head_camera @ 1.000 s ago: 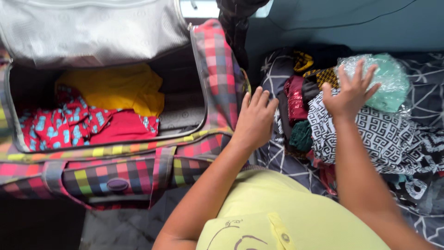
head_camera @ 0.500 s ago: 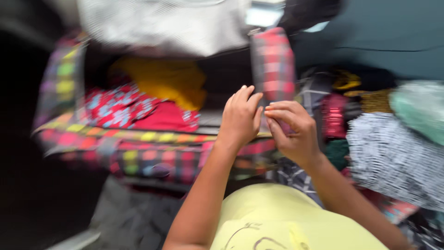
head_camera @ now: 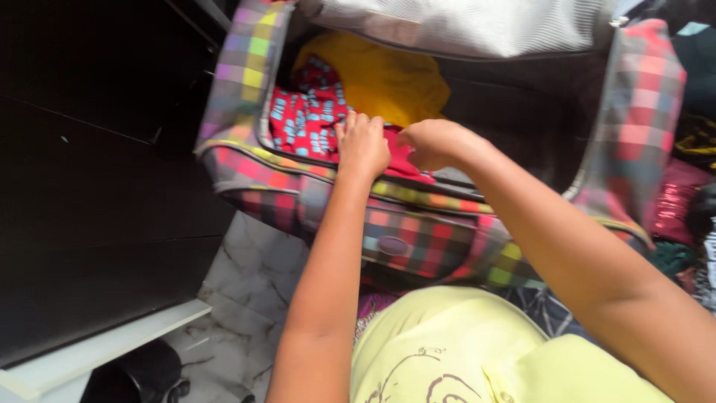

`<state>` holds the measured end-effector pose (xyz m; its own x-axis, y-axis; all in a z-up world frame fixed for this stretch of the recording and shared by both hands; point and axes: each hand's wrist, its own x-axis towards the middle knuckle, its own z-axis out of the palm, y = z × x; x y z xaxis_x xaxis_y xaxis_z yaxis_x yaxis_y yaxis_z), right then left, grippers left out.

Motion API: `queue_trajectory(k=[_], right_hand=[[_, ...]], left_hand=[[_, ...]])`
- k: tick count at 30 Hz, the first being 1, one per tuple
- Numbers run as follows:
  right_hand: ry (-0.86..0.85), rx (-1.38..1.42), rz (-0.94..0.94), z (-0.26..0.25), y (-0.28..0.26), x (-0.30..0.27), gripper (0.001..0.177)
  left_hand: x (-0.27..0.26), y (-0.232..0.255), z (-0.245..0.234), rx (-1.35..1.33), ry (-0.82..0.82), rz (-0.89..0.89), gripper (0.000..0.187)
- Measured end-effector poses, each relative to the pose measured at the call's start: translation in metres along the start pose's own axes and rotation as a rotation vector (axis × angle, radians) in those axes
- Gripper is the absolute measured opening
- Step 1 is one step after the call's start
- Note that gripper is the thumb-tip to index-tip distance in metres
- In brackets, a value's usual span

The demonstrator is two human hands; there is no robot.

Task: The person unzips a plaid duffel bag and removes several items of clothing including a red sequined top, black pants, and patterned shirts, placing them one by one onto a bed.

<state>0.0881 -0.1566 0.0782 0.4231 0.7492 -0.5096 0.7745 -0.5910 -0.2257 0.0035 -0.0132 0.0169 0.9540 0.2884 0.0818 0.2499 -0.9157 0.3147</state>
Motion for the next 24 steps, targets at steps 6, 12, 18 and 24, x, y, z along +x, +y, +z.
queue_trajectory(k=[6,12,18,24], right_hand=[[0.525,0.028,-0.068,0.059,-0.047,0.088,0.09],[0.393,0.47,0.164,0.109,-0.044,0.093,0.12],[0.198,0.386,0.337,0.149,-0.003,0.083,0.077],[0.566,0.815,0.458,0.167,0.023,0.082,0.052]], left_hand=[[0.015,-0.056,-0.026,-0.011,0.049,-0.241,0.083],[0.02,-0.063,-0.022,0.1,-0.489,-0.576,0.129],[0.038,-0.074,0.078,0.079,-0.197,-0.575,0.035],[0.013,-0.042,0.07,-0.319,-0.225,-0.26,0.021]])
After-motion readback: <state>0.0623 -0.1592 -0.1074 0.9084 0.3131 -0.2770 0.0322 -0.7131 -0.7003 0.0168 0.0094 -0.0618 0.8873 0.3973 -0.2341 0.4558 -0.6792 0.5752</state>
